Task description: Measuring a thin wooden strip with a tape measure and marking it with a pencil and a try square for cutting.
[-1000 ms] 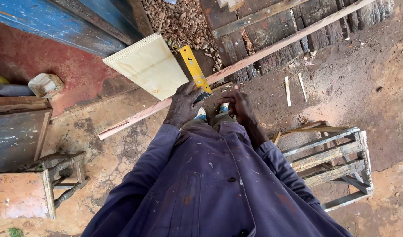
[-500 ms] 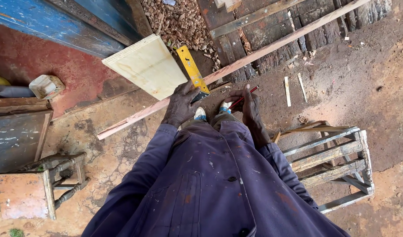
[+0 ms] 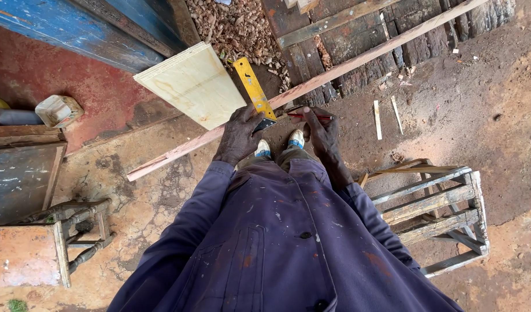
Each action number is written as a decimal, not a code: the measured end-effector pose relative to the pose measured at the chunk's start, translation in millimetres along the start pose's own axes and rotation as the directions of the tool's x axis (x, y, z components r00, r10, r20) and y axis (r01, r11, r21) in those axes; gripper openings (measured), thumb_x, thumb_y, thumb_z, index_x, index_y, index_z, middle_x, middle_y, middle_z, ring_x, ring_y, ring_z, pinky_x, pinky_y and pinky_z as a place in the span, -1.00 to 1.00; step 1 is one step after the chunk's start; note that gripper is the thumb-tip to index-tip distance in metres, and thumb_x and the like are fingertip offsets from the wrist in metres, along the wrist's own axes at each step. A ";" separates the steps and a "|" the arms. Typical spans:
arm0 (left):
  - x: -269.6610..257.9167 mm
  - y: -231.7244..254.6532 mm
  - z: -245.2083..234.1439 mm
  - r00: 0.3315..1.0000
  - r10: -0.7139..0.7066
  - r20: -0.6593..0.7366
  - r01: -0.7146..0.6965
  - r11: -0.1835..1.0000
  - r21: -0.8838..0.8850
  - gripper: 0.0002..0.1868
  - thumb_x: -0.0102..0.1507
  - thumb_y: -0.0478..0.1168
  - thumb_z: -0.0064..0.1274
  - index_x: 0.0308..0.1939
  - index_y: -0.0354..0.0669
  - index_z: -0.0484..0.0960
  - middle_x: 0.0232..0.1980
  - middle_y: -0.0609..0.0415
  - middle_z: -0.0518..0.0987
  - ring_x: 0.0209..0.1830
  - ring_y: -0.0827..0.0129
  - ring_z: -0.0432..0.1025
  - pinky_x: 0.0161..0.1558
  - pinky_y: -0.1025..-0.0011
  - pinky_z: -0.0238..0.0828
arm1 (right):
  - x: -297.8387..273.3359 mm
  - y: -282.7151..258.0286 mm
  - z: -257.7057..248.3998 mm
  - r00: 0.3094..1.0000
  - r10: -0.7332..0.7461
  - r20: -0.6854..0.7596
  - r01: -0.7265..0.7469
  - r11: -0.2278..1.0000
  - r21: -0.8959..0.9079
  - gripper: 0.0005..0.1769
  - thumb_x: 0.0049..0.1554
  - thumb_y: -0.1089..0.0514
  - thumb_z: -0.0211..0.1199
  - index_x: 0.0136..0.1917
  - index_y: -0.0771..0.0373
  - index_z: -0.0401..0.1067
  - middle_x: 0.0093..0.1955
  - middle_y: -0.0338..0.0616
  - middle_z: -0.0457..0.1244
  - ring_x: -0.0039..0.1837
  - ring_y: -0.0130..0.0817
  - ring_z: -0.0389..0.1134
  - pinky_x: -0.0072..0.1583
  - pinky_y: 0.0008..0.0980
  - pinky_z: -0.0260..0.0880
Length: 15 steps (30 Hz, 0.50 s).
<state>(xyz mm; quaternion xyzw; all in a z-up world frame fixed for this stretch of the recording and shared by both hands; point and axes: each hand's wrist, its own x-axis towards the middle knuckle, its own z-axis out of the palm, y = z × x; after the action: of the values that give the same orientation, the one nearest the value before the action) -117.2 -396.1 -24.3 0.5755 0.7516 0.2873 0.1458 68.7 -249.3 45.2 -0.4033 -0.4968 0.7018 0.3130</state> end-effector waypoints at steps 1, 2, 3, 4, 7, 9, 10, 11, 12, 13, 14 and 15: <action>1.4 4.6 -4.8 0.999 -0.027 0.026 0.027 1.000 -0.009 -0.47 0.17 -0.19 0.28 0.25 -0.06 0.67 0.33 -0.24 0.46 0.41 -0.15 0.32 0.36 -0.01 0.36 | 1.9 -4.8 6.9 1.000 -0.026 0.013 0.026 1.000 -0.012 -0.68 0.30 0.08 0.24 -0.01 0.44 0.56 -0.32 0.20 0.35 -0.52 -0.49 0.19 -0.48 -0.51 0.28; 2.9 9.2 -9.8 0.997 -0.053 0.053 0.054 0.998 -0.017 -0.50 0.21 -0.22 0.24 0.26 -0.07 0.66 0.34 -0.25 0.44 0.42 -0.17 0.29 0.37 -0.04 0.35 | 3.8 -9.7 13.9 0.998 -0.052 0.026 0.052 0.998 -0.023 -0.71 0.28 0.10 0.27 0.02 0.43 0.56 -0.29 0.23 0.37 -0.50 -0.50 0.21 -0.47 -0.53 0.30; 3.0 7.5 -7.3 0.997 -0.053 0.050 0.054 0.998 -0.016 -0.50 0.21 -0.22 0.24 0.26 -0.07 0.66 0.34 -0.25 0.44 0.42 -0.17 0.29 0.37 -0.04 0.35 | 4.8 -14.1 18.9 0.998 -0.053 0.028 0.054 0.998 -0.023 -0.71 0.28 0.10 0.27 0.02 0.43 0.56 -0.29 0.23 0.37 -0.50 -0.50 0.21 -0.47 -0.53 0.30; 3.2 5.7 -4.7 0.997 -0.051 0.054 0.051 0.999 0.007 -0.49 0.20 -0.20 0.26 0.26 -0.06 0.66 0.34 -0.25 0.45 0.42 -0.16 0.30 0.37 -0.03 0.35 | 5.8 -18.4 23.9 0.994 -0.085 0.074 0.090 0.994 -0.059 -0.74 0.29 0.13 0.29 0.04 0.42 0.58 -0.35 0.21 0.34 -0.50 -0.44 0.25 -0.47 -0.52 0.31; 5.1 6.0 -3.0 0.996 -0.053 0.067 0.052 0.998 0.025 -0.48 0.20 -0.19 0.26 0.27 -0.06 0.65 0.32 -0.24 0.45 0.41 -0.20 0.30 0.35 -0.06 0.37 | 13.0 -16.0 35.3 0.976 -0.153 0.154 0.170 0.979 -0.109 -0.79 0.28 0.18 0.31 0.06 0.40 0.59 -0.45 0.13 0.30 -0.53 -0.40 0.26 -0.46 -0.54 0.30; 5.9 6.5 -2.4 0.995 -0.056 0.078 0.055 0.998 0.019 -0.48 0.21 -0.21 0.24 0.28 -0.07 0.64 0.31 -0.24 0.45 0.40 -0.23 0.30 0.32 -0.11 0.39 | 18.6 -5.7 38.1 0.964 -0.189 0.185 0.214 0.969 -0.125 -0.81 0.26 0.21 0.31 0.07 0.40 0.58 -0.50 0.07 0.28 -0.55 -0.42 0.24 -0.45 -0.57 0.28; 6.0 5.9 -1.5 0.996 -0.050 0.068 0.048 0.998 0.028 -0.48 0.20 -0.21 0.26 0.27 -0.08 0.64 0.30 -0.24 0.45 0.39 -0.24 0.31 0.31 -0.11 0.40 | 21.2 1.3 37.8 0.964 -0.177 0.199 0.209 0.966 -0.153 -0.81 0.26 0.21 0.32 0.07 0.38 0.59 -0.50 0.08 0.27 -0.54 -0.37 0.27 -0.44 -0.54 0.30; 5.8 6.0 0.6 0.997 -0.045 0.059 0.043 0.999 0.034 -0.47 0.19 -0.22 0.27 0.27 -0.09 0.64 0.29 -0.24 0.45 0.38 -0.25 0.31 0.30 -0.12 0.40 | 23.5 8.3 36.4 0.963 -0.164 0.213 0.204 0.962 -0.183 -0.81 0.25 0.21 0.32 0.06 0.37 0.60 -0.50 0.09 0.27 -0.52 -0.31 0.31 -0.42 -0.51 0.33; 6.5 8.5 -1.4 0.997 -0.046 0.058 0.044 0.999 0.032 -0.47 0.19 -0.22 0.27 0.27 -0.09 0.64 0.29 -0.24 0.45 0.38 -0.25 0.31 0.30 -0.12 0.40 | 21.1 5.0 38.0 0.963 -0.163 0.214 0.204 0.961 -0.186 -0.81 0.25 0.21 0.32 0.06 0.37 0.60 -0.50 0.09 0.27 -0.52 -0.31 0.31 -0.42 -0.51 0.33; 6.5 10.7 -4.2 0.998 -0.036 0.053 0.034 0.999 0.033 -0.48 0.20 -0.23 0.26 0.26 -0.12 0.64 0.28 -0.25 0.45 0.37 -0.26 0.32 0.30 -0.12 0.41 | 18.3 1.9 40.4 0.964 -0.165 0.208 0.205 0.961 -0.187 -0.80 0.26 0.20 0.32 0.07 0.38 0.59 -0.51 0.07 0.27 -0.52 -0.33 0.31 -0.41 -0.51 0.32; 6.5 13.0 -6.9 0.998 -0.026 0.048 0.024 0.999 0.035 -0.50 0.21 -0.25 0.26 0.26 -0.14 0.64 0.27 -0.26 0.45 0.36 -0.28 0.32 0.29 -0.13 0.41 | 15.5 -1.1 42.8 0.965 -0.167 0.203 0.206 0.960 -0.189 -0.79 0.26 0.18 0.31 0.08 0.38 0.58 -0.51 0.06 0.27 -0.51 -0.35 0.31 -0.40 -0.51 0.32; 5.8 12.6 -5.6 0.998 -0.029 0.049 0.027 0.999 0.033 -0.50 0.21 -0.25 0.26 0.26 -0.14 0.64 0.27 -0.26 0.45 0.36 -0.28 0.32 0.29 -0.13 0.41 | 16.5 0.0 39.8 0.965 -0.164 0.204 0.203 0.960 -0.190 -0.79 0.26 0.18 0.31 0.08 0.38 0.58 -0.51 0.06 0.27 -0.51 -0.35 0.31 -0.40 -0.51 0.32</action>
<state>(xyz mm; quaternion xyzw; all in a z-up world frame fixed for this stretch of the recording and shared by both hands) -112.1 -389.9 -11.6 0.5743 0.7603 0.2586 0.1589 25.8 -253.1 48.2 -0.3187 -0.6305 0.6479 0.2848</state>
